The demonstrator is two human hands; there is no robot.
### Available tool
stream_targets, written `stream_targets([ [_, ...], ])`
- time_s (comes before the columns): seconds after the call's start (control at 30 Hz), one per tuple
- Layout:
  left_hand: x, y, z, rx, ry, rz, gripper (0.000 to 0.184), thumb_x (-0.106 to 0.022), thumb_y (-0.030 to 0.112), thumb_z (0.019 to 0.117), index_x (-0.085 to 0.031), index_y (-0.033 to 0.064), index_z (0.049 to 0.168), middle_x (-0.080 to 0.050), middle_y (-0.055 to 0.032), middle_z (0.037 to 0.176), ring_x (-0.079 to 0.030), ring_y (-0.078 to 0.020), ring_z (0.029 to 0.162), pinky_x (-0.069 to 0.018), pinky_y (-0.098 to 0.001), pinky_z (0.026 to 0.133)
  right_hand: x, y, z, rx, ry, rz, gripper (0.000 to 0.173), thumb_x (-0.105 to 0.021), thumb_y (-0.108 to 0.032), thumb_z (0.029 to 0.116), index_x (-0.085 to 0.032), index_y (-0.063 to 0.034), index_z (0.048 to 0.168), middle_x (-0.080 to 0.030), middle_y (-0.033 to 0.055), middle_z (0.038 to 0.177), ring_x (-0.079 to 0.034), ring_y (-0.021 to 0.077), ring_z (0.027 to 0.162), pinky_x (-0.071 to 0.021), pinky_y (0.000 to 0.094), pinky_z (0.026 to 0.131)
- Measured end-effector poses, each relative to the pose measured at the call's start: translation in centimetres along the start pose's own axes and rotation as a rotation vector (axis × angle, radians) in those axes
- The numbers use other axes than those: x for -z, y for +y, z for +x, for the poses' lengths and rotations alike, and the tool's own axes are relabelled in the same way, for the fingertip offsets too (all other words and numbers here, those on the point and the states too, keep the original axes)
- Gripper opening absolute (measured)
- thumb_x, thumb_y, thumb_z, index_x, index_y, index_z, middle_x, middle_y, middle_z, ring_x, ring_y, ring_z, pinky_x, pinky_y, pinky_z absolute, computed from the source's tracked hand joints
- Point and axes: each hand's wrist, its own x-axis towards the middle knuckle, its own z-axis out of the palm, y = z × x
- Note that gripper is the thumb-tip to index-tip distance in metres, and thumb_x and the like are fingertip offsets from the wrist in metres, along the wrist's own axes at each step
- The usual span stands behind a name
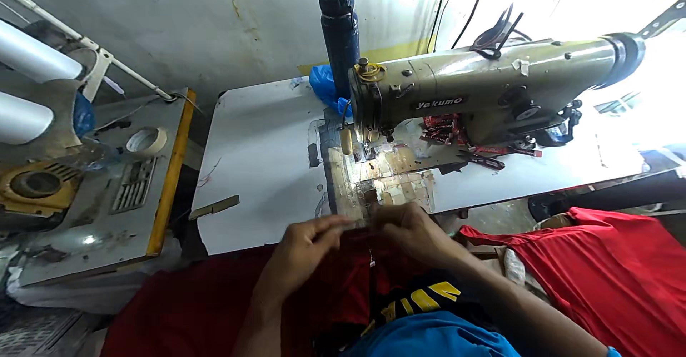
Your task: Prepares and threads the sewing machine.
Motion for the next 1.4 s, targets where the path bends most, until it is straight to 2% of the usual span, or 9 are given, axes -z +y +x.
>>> stream_targets([
  [0.2, -2.7, 0.8, 6.8, 0.136, 0.01, -0.278, 0.036, -0.052, 0.024, 0.1082, -0.062, 0.0073, 0.138, -0.077, -0.0047, 0.107, -0.07, -0.0116, 0.076, -0.051, -0.0233, 0.058, -6.9, -1.5, -4.2, 0.28, -0.358, -0.261, 0.015, -0.059, -0.015, 0.0989, -0.074, -0.0124, 0.101, -0.07, 0.0047, 0.077, -0.068, 0.0221, 0.07, -0.0565, 0.0493, 0.064],
  [0.3, -4.1, 0.5, 8.8, 0.177, 0.086, -0.479, 0.035, -0.053, 0.015, 0.1072, -0.061, 0.0065, 0.14, -0.067, -0.0084, 0.077, -0.056, -0.0113, 0.056, -0.0438, -0.0231, 0.05, -8.7, -1.0, -5.4, 0.344, -0.528, -0.328, 0.015, -0.058, -0.018, 0.1011, -0.071, -0.0129, 0.097, -0.066, 0.0073, 0.073, -0.067, 0.0273, 0.068, -0.0522, 0.0515, 0.06],
  [0.53, -2.4, -2.6, 7.3, -0.093, 0.207, 0.029, 0.032, -0.048, 0.009, 0.1001, -0.078, 0.0161, 0.107, -0.067, 0.0061, 0.078, -0.053, -0.004, 0.057, -0.0453, -0.0233, 0.053, -1.3, 0.7, -4.0, 0.29, -0.15, -0.19, 0.022, -0.062, -0.013, 0.1017, -0.074, -0.0134, 0.119, -0.069, 0.0045, 0.124, -0.066, 0.0161, 0.115, -0.0565, 0.0363, 0.1],
  [0.67, -4.0, 0.3, 2.9, -0.337, -0.083, 0.013, 0.025, -0.054, 0.009, 0.1008, -0.077, 0.0145, 0.108, -0.076, 0.0033, 0.104, -0.072, -0.0071, 0.093, -0.0627, -0.0303, 0.084, 1.8, 1.5, -2.4, 0.093, 0.255, 0.051, 0.023, -0.057, -0.018, 0.106, -0.073, -0.0058, 0.116, -0.072, 0.0029, 0.104, -0.065, 0.007, 0.078, -0.057, 0.025, 0.07],
  [0.83, -9.3, 3.5, -0.9, -0.473, -0.479, 0.098, 0.021, -0.058, 0.017, 0.102, -0.079, 0.0182, 0.101, -0.076, 0.0008, 0.088, -0.072, -0.0113, 0.081, -0.0606, -0.0356, 0.073, 2.7, 0.7, 0.6, -0.203, 0.123, 0.646, 0.038, -0.045, -0.026, 0.1117, -0.06, -0.0039, 0.139, -0.076, 0.0099, 0.103, -0.05, 0.0052, 0.049, -0.04, 0.0205, 0.045],
  [0.97, -8.5, 1.9, -1.9, -0.291, -0.872, 0.258, 0.022, -0.056, 0.017, 0.1022, -0.078, 0.0217, 0.102, -0.076, -0.0004, 0.092, -0.072, -0.0195, 0.083, -0.0578, -0.0499, 0.074, 2.6, 1.4, 1.8, -0.187, 0.142, 0.712, 0.024, -0.053, -0.014, 0.1058, -0.067, -0.0012, 0.122, -0.055, 0.0024, 0.07, -0.04, 0.006, 0.048, -0.0327, 0.0211, 0.043],
  [1.17, -2.2, -0.3, 2.3, 0.029, -0.131, -0.061, 0.031, -0.049, 0.021, 0.1075, -0.07, 0.0162, 0.13, -0.074, 0.0006, 0.096, -0.064, -0.0099, 0.067, -0.0555, -0.027, 0.058, -1.1, 0.2, -1.0, 0.114, 0.015, 0.124, 0.023, -0.053, -0.007, 0.102, -0.075, -0.0045, 0.107, -0.074, 0.0048, 0.098, -0.069, 0.0115, 0.087, -0.0587, 0.0336, 0.08],
  [1.27, -2.8, 0.5, 5.1, 0.089, -0.048, -0.452, 0.043, -0.046, 0.021, 0.1092, -0.052, 0.0042, 0.148, -0.074, -0.0137, 0.103, -0.064, -0.0158, 0.068, -0.05, -0.0257, 0.054, -4.5, -0.2, -2.0, 0.289, -0.171, -0.232, 0.018, -0.057, -0.008, 0.0999, -0.074, -0.0075, 0.105, -0.072, 0.0077, 0.088, -0.071, 0.0219, 0.081, -0.0585, 0.0456, 0.073],
  [1.4, -4.1, -0.4, 6.8, 0.064, 0.182, -0.33, 0.031, -0.052, 0.008, 0.101, -0.075, 0.0069, 0.121, -0.065, -0.0006, 0.076, -0.046, -0.0074, 0.053, -0.0389, -0.0225, 0.049, 0.1, -0.6, -0.7, 0.174, -0.228, -0.32, 0.019, -0.061, -0.016, 0.1015, -0.076, -0.0128, 0.113, -0.073, 0.0029, 0.108, -0.07, 0.0164, 0.099, -0.0592, 0.0421, 0.09],
])
